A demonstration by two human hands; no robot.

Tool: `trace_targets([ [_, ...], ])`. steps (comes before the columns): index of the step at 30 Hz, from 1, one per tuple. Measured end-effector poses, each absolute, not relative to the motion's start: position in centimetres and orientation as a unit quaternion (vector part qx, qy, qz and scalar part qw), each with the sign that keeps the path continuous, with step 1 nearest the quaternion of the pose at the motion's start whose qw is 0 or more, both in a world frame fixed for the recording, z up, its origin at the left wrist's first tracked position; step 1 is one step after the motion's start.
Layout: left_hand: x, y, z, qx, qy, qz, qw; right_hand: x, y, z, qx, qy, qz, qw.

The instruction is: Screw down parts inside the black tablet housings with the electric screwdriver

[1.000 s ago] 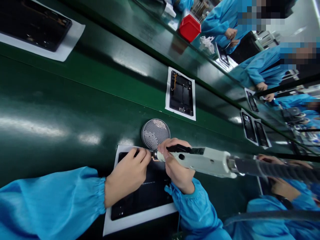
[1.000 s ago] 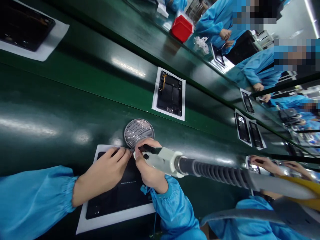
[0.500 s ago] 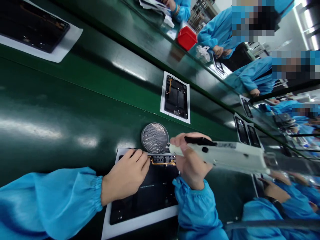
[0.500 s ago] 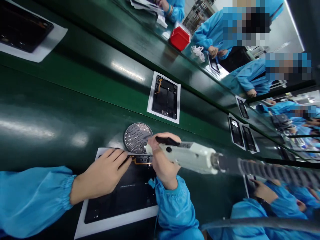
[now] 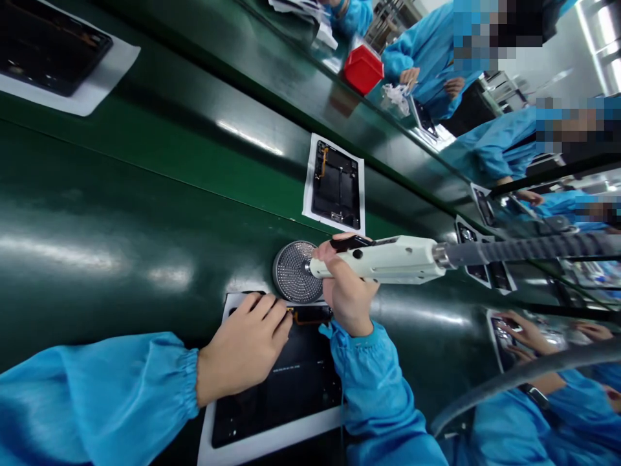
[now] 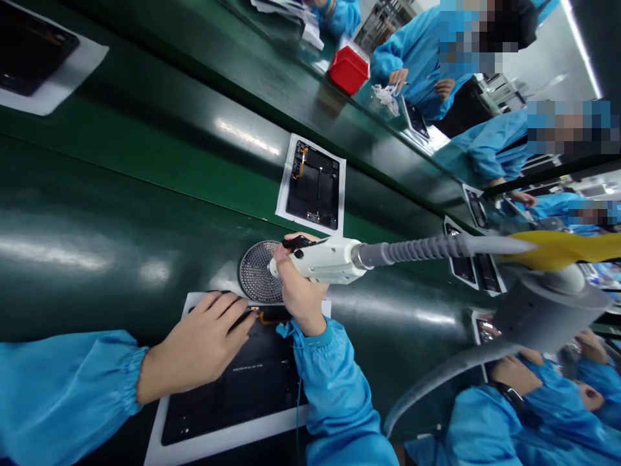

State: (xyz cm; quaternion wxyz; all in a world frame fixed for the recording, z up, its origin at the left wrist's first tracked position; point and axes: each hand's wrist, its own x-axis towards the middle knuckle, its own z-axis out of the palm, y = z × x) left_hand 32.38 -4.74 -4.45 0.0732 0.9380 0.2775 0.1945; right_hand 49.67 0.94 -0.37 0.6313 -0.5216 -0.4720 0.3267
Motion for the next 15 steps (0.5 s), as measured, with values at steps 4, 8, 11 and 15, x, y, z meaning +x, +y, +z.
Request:
trace_targets([
  [4, 32.3, -4.8, -4.1, 0.935, 0.289, 0.189, 0.081, 49.6, 1.0, -0.4, -0.520, -0.478, 0.322, 0.631],
  [8, 32.2, -4.9, -3.9, 0.936, 0.288, 0.189, 0.070, 49.8, 1.0, -0.8, -0.543, -0.486, 0.300, 0.615],
  [11, 32.1, -5.0, -4.0, 0.936, 0.286, 0.191, 0.072, 49.8, 0.9, -0.7, -0.557, -0.482, 0.297, 0.608],
  [15, 32.0, -5.0, -4.2, 0.927, 0.291, 0.214, 0.102, 49.8, 0.0, 1.2, -0.513, -0.472, 0.319, 0.642],
])
